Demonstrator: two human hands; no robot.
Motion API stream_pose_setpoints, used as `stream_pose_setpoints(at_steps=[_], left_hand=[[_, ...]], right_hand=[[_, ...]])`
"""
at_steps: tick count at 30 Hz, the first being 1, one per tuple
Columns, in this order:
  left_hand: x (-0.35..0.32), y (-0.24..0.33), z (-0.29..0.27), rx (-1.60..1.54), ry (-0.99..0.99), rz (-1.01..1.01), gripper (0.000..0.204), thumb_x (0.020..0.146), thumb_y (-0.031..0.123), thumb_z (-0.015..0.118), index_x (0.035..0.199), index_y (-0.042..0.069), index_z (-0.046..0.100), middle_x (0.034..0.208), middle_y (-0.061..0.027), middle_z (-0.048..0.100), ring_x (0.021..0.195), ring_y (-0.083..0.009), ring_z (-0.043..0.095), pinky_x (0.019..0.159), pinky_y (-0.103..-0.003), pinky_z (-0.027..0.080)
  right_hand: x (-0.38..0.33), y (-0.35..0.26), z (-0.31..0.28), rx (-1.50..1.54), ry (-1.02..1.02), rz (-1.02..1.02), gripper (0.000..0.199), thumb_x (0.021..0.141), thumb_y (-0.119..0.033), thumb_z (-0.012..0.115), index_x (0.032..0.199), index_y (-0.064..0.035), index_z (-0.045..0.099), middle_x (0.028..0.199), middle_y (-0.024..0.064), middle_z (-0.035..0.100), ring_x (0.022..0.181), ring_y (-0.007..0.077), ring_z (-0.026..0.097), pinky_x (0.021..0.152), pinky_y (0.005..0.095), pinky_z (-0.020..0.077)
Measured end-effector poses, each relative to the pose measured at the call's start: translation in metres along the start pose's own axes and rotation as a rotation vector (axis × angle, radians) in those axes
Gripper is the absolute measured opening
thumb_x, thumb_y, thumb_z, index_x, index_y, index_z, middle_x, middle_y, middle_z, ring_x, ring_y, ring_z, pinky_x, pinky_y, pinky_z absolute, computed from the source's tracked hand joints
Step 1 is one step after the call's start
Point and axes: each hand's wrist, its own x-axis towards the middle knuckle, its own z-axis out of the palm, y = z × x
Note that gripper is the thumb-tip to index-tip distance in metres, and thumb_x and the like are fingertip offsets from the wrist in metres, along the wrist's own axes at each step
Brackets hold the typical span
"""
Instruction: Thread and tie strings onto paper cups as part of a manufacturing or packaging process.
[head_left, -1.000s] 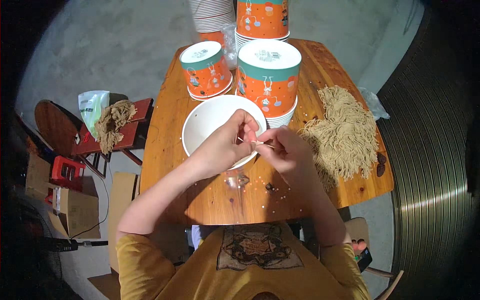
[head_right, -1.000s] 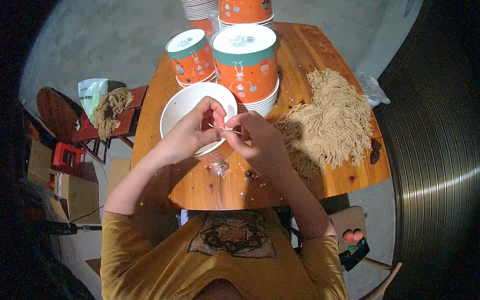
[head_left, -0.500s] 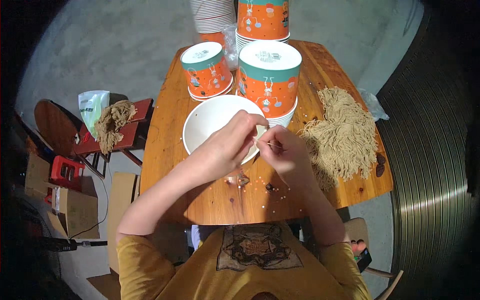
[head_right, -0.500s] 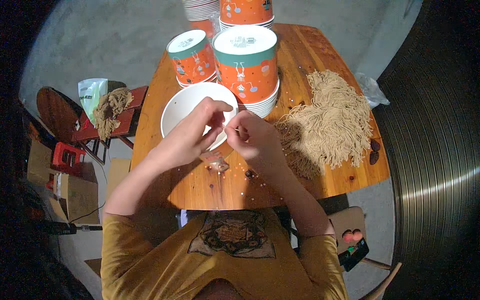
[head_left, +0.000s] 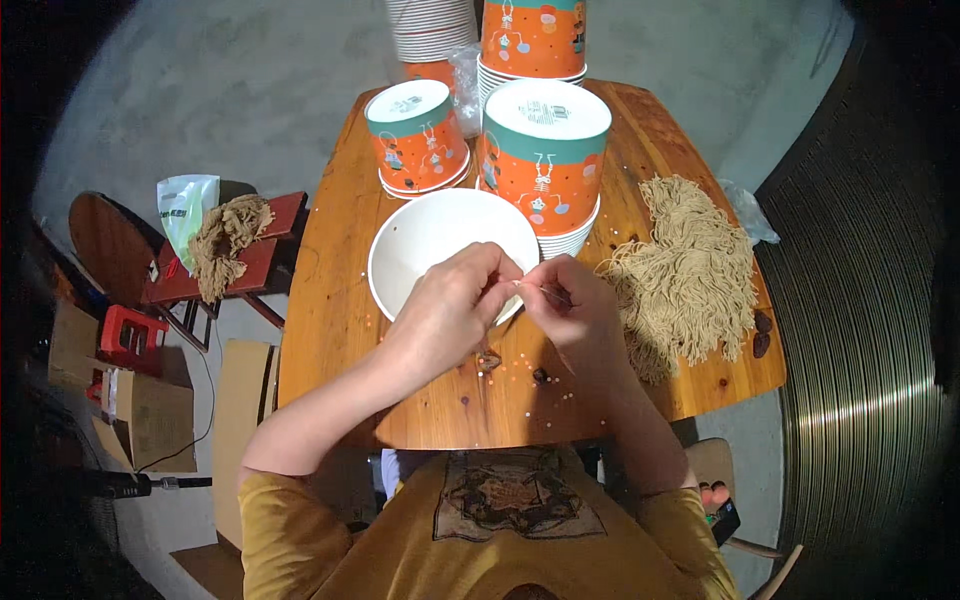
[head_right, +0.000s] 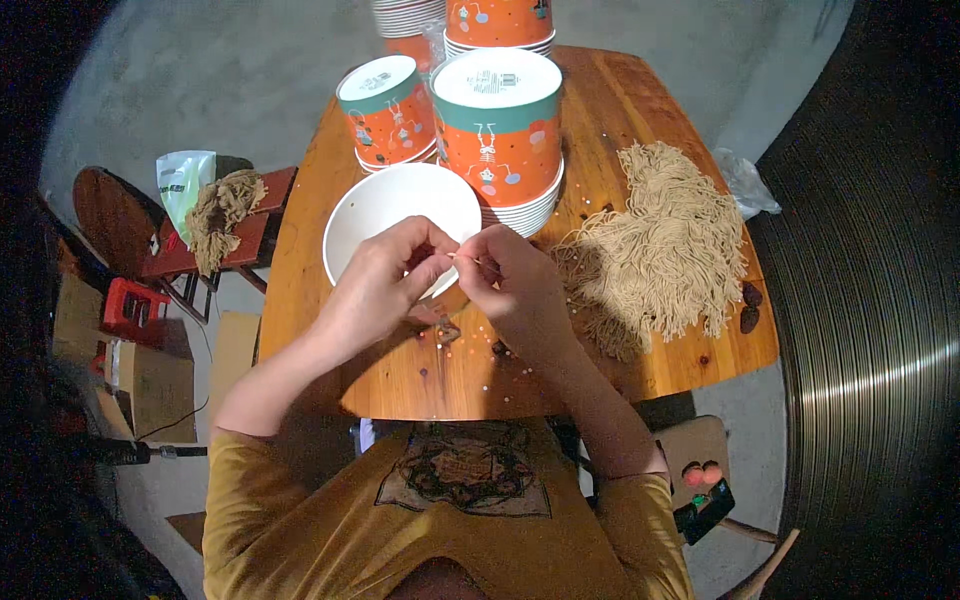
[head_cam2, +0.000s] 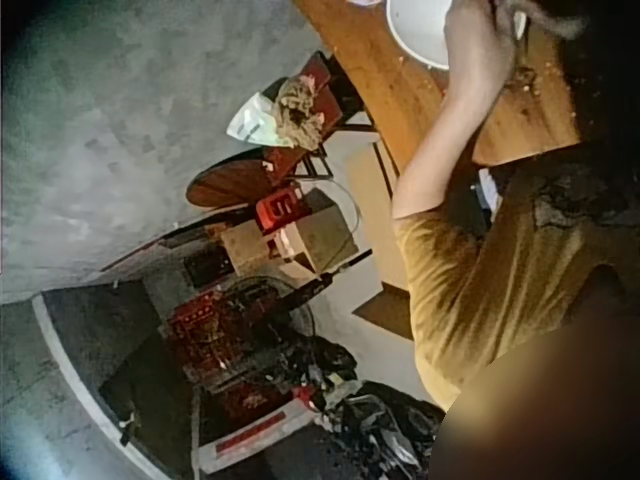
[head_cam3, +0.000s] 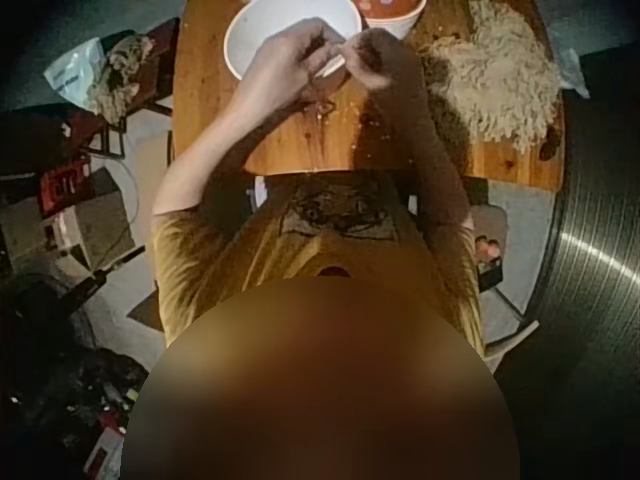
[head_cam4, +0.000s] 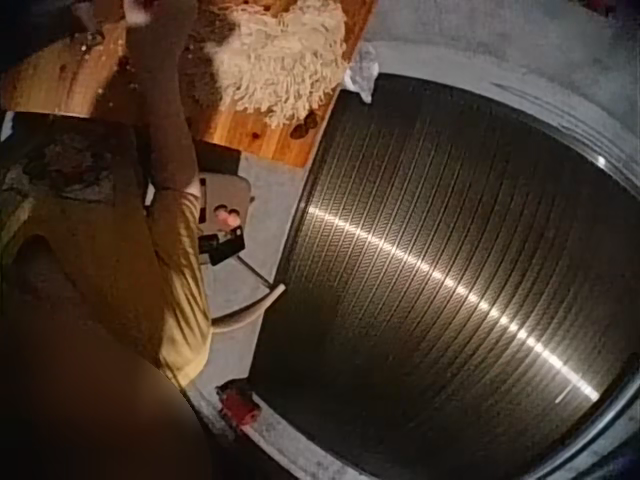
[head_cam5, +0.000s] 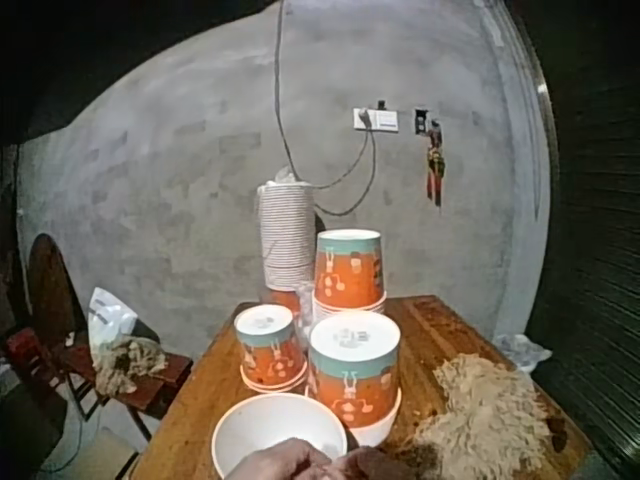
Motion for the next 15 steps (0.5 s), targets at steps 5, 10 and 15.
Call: stream_pose_setpoints(at_steps=[5, 10, 15], left_hand=[[0.0017, -0.0005, 0.0011, -0.086, -0.014, -0.091, 0.012, 0.089, 0.009, 0.059, 0.088, -0.001, 0.055, 0.078, -0.0150, 0.061, 0.072, -0.0298, 0.061, 0.064, -0.038, 0.047], [0.0028, 0.0029, 0.0008, -0.090, -0.004, -0.126, 0.010, 0.089, 0.007, 0.058, 0.086, -0.001, 0.053, 0.075, -0.0120, 0.059, 0.067, -0.0228, 0.058, 0.062, -0.035, 0.046], [0.0025, -0.0008, 0.0051, -0.134, 0.031, -0.122, 0.008, 0.088, 0.006, 0.057, 0.087, 0.000, 0.052, 0.077, -0.0103, 0.059, 0.066, -0.0189, 0.056, 0.061, -0.033, 0.046]], right_hand=[[-0.0011, -0.0020, -0.0017, -0.005, 0.003, 0.002, 0.009, 0.085, -0.008, 0.065, 0.087, -0.0033, 0.057, 0.067, 0.0034, 0.053, 0.059, 0.0096, 0.050, 0.054, 0.0267, 0.0421], [-0.0021, -0.0053, -0.0036, -0.016, 0.004, -0.012, 0.009, 0.085, -0.007, 0.065, 0.088, -0.0032, 0.057, 0.069, 0.0046, 0.054, 0.059, 0.0109, 0.052, 0.055, 0.0279, 0.0435], [-0.0024, -0.0018, -0.0020, -0.083, -0.017, -0.031, 0.010, 0.084, -0.007, 0.065, 0.085, -0.0034, 0.055, 0.068, 0.0057, 0.051, 0.057, 0.0133, 0.051, 0.053, 0.0294, 0.0428]])
